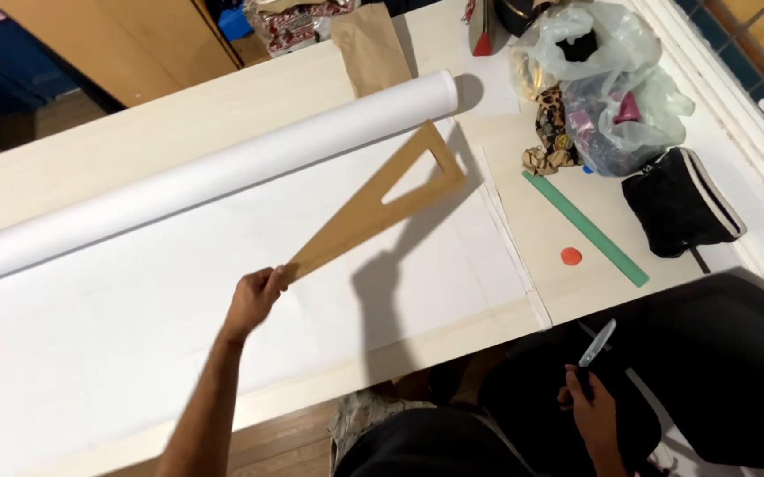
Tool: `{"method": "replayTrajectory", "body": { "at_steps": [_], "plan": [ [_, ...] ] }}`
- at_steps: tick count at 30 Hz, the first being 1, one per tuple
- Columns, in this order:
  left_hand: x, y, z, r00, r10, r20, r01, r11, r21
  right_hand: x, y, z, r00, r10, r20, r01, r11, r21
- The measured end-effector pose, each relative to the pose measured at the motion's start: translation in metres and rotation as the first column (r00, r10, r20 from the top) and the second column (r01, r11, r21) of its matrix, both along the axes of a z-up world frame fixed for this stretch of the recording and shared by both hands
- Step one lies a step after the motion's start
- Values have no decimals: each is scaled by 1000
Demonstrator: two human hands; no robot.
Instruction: Drafting patterns on a large roll of paper using a triangle ruler and a marker.
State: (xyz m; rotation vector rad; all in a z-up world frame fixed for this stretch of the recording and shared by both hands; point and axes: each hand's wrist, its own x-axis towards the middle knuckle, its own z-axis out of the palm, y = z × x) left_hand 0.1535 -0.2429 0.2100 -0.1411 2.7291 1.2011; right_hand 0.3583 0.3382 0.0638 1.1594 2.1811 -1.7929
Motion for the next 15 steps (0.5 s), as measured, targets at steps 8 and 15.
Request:
{"method": "replayTrajectory", "body": {
  "at_steps": [8,15],
  "plan": [
    [-153,2,-90,946,27,322,-131,943,305,5,-85,57,991,34,131,-59,981,188],
    [-285,15,-245,982,131,134,-166,937,307,47,-195,95,921,-299,251,310,951,-4]
  ]
}}
